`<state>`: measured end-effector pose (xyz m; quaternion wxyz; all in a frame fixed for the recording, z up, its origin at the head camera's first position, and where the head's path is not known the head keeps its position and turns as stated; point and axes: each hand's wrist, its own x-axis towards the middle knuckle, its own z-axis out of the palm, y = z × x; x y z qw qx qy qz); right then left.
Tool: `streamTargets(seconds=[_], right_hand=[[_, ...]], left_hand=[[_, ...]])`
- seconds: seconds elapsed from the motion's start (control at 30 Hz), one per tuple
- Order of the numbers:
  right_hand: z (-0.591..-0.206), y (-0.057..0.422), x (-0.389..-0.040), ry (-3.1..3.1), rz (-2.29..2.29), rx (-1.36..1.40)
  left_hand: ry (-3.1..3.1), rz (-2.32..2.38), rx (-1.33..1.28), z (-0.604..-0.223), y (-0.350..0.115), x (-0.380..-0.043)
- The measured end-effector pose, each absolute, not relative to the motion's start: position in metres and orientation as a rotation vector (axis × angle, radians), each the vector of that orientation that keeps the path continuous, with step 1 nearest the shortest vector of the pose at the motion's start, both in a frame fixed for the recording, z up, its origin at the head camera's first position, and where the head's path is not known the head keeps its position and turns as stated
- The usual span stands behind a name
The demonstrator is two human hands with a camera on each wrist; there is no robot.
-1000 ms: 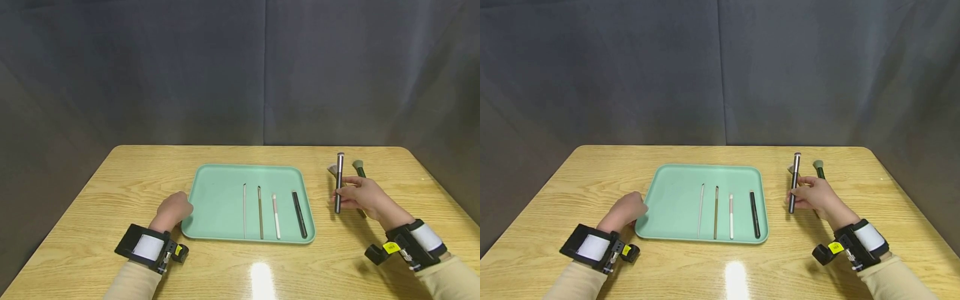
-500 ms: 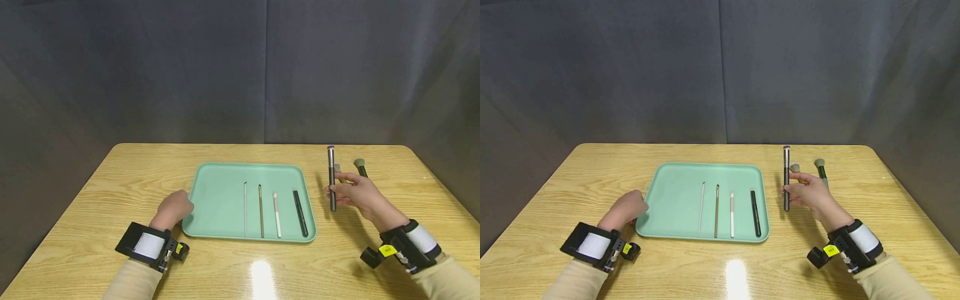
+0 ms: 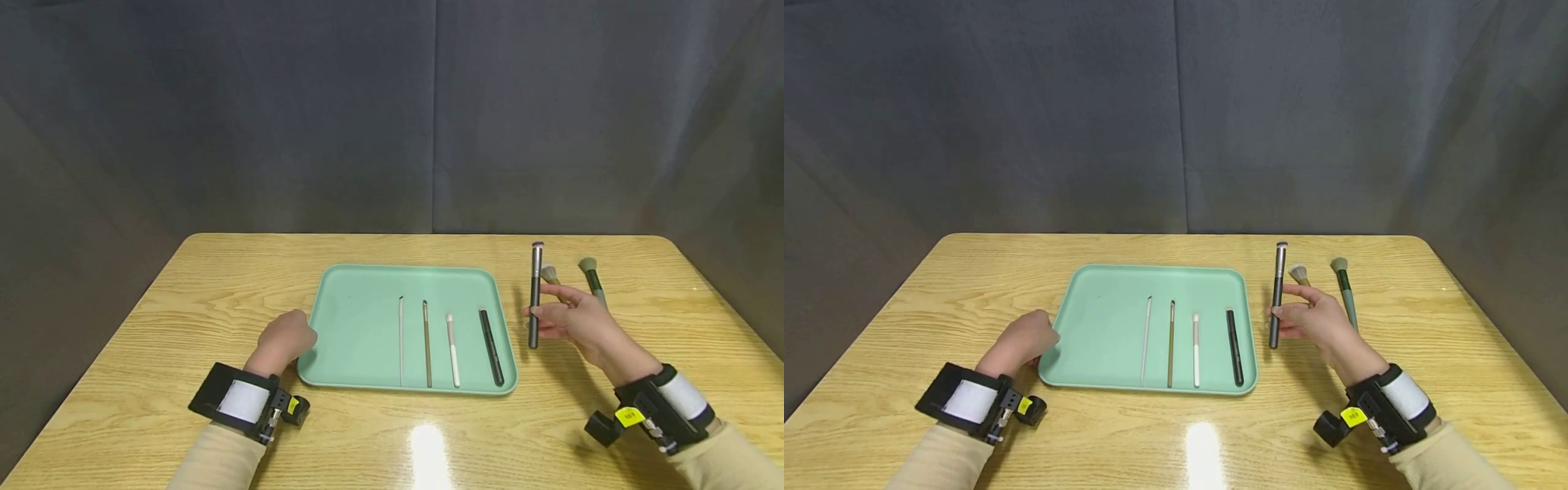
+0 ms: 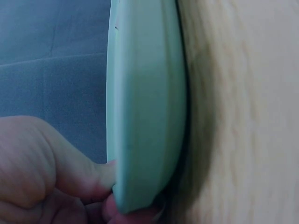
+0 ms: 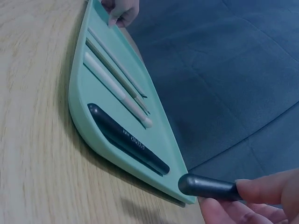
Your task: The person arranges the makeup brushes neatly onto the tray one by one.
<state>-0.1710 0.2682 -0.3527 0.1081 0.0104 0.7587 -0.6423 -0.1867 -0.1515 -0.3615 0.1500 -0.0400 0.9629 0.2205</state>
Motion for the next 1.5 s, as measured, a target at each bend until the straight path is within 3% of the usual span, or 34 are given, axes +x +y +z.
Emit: streamTargets(seconds=[1.5], right_hand=[[-0.349, 0.214, -0.169, 2.093, -1.927, -0.067]], left_hand=[[2.757, 0.643, -0.131, -0.362, -0.151, -0.187]])
